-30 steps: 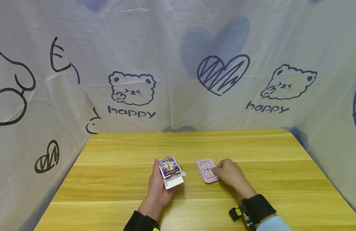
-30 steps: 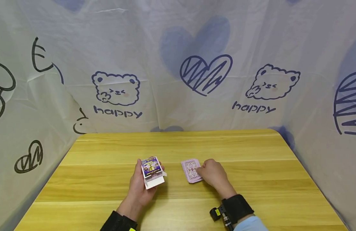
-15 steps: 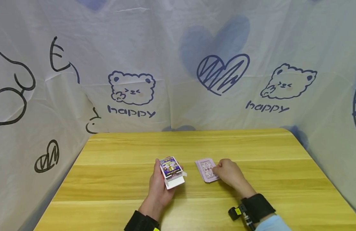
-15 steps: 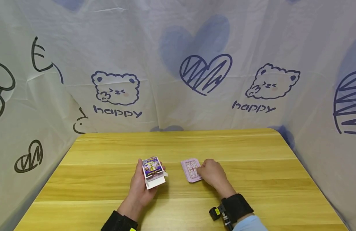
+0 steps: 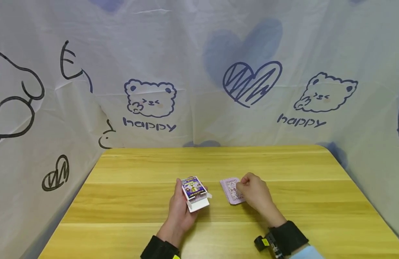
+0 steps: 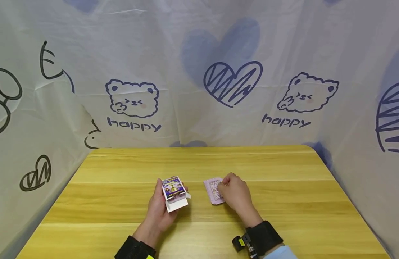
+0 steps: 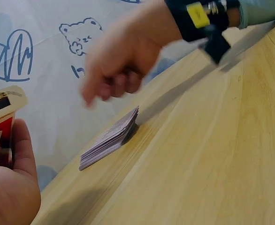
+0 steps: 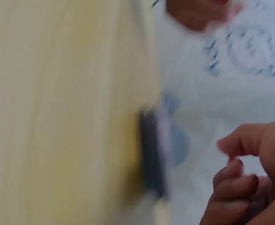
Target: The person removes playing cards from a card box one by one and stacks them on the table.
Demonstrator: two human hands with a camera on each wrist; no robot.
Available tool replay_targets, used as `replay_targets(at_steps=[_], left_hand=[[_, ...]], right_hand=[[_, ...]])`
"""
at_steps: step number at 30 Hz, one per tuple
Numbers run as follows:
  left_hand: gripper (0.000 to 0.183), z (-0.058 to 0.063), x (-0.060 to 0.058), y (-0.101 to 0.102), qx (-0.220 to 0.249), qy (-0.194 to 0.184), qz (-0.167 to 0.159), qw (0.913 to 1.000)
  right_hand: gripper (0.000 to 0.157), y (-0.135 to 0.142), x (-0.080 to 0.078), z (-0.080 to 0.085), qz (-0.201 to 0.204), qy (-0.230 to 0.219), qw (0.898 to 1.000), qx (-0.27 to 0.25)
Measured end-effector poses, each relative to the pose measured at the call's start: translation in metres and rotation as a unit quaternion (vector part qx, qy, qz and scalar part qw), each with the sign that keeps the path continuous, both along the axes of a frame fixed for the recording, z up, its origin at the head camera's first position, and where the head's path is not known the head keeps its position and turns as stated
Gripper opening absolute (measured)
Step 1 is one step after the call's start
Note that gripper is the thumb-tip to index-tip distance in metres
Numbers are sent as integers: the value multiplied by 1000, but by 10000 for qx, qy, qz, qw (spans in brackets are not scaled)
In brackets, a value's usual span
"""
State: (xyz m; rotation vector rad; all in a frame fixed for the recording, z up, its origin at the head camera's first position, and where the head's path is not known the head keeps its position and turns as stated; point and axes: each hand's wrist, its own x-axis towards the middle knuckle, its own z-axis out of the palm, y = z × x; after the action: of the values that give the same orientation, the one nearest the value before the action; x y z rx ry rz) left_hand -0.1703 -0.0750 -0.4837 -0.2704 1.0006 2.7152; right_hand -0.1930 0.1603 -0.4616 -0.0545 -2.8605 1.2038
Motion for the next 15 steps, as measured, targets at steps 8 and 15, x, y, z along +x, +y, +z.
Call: replay_targets(at_steps=[8, 15], left_hand=[[70, -1, 1, 4, 185, 413, -190, 9988], [65, 1, 3, 7, 349, 735, -272, 9963]], right_hand=[[19, -46, 36, 34, 1239, -62, 9765, -1763], [25, -60, 39, 18, 1099, -392, 9787, -1688]])
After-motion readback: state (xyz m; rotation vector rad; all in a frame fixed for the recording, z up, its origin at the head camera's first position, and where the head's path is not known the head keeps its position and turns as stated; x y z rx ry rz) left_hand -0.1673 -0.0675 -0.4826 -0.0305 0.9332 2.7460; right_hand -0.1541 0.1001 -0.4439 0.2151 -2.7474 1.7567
